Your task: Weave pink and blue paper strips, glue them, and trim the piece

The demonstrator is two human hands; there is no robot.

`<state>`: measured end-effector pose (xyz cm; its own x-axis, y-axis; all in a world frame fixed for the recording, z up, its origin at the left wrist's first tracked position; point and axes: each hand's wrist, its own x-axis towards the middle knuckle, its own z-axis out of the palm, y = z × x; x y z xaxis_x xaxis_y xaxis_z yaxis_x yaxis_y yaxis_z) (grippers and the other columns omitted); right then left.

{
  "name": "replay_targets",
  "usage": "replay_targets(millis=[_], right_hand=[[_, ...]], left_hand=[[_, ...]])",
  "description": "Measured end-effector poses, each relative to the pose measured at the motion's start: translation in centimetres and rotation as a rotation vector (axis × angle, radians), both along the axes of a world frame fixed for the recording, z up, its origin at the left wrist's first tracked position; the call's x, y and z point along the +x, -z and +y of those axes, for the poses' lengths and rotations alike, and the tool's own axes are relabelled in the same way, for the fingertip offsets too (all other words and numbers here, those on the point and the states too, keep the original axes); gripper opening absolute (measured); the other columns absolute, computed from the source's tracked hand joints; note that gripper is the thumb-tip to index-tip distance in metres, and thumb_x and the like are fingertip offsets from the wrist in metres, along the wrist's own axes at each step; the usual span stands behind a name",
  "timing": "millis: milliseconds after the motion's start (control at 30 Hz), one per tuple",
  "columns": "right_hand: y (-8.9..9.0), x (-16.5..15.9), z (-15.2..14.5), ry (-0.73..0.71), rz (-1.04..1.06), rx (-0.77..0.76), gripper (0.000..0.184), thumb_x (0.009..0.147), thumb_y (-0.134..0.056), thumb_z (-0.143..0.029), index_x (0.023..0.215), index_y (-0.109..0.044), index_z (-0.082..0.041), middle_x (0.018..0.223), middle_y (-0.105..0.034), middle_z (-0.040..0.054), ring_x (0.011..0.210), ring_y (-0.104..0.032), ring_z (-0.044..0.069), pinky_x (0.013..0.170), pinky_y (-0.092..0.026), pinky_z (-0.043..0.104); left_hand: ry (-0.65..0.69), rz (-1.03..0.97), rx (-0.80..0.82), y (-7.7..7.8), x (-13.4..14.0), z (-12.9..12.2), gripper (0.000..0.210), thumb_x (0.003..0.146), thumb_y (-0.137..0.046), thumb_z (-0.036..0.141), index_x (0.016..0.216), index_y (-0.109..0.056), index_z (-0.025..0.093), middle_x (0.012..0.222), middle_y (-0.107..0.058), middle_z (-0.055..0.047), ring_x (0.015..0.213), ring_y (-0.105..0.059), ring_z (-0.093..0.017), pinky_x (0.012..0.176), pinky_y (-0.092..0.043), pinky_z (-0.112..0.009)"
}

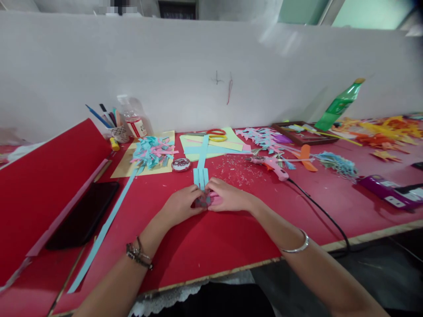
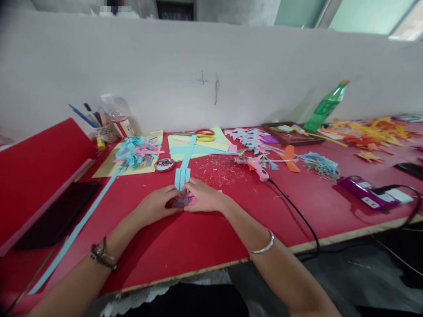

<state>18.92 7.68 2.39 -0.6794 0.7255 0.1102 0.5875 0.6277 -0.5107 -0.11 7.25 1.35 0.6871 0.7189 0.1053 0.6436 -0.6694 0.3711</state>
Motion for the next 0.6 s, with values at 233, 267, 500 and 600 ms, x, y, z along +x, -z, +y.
replay_targets(millis=[233, 267, 500, 600], right_hand=[[-0.24, 0.29, 0.04, 0.009, 0.025, -0.068, 0.033, 0.064, -0.062, -0.024, 0.090, -0.044, -0.017, 0.095, -0.045, 0.0046, 0.089, -0.045, 0.017, 0.076, -0.040, 0.028], [-0.25, 0.32, 0.05, 0.010, 0.031, -0.073, 0.033, 0.064, -0.062, -0.024, 0.090, -0.044, -0.017, 0.095, -0.045, 0.0044, 0.089, -0.045, 0.016, 0.076, -0.040, 0.027], [-0.16, 0.42, 0.07, 0.010, 0.038, -0.101, 0.028, 0.068, -0.060, -0.026, 0.090, -0.045, -0.018, 0.095, -0.045, 0.0040, 0.090, -0.045, 0.016, 0.079, -0.039, 0.028], [0.04, 0.46, 0.12, 0.016, 0.073, -0.126, 0.025, 0.070, -0.057, -0.026, 0.091, -0.045, -0.018, 0.095, -0.046, 0.0043, 0.090, -0.046, 0.016, 0.079, -0.039, 0.029]], left_hand=[[-0.002, 0.000, -0.004, 0.30, 0.08, 0.09, 0.023, 0.076, -0.055, 0.028, 0.098, -0.054, 0.021, 0.093, -0.051, -0.003, 0.081, -0.052, -0.016, 0.068, -0.042, -0.025], [0.000, -0.010, -0.010, 0.40, 0.05, 0.14, 0.022, 0.076, -0.055, 0.028, 0.097, -0.054, 0.021, 0.093, -0.051, -0.003, 0.080, -0.052, -0.015, 0.068, -0.042, -0.025], [0.005, -0.075, -0.035, 0.47, 0.11, 0.11, 0.020, 0.077, -0.053, 0.025, 0.095, -0.055, 0.019, 0.088, -0.049, -0.003, 0.077, -0.051, -0.014, 0.067, -0.042, -0.024], [0.009, -0.086, -0.026, 0.43, 0.15, -0.01, 0.019, 0.077, -0.052, 0.024, 0.094, -0.055, 0.019, 0.086, -0.049, -0.003, 0.075, -0.050, -0.014, 0.067, -0.042, -0.025]])
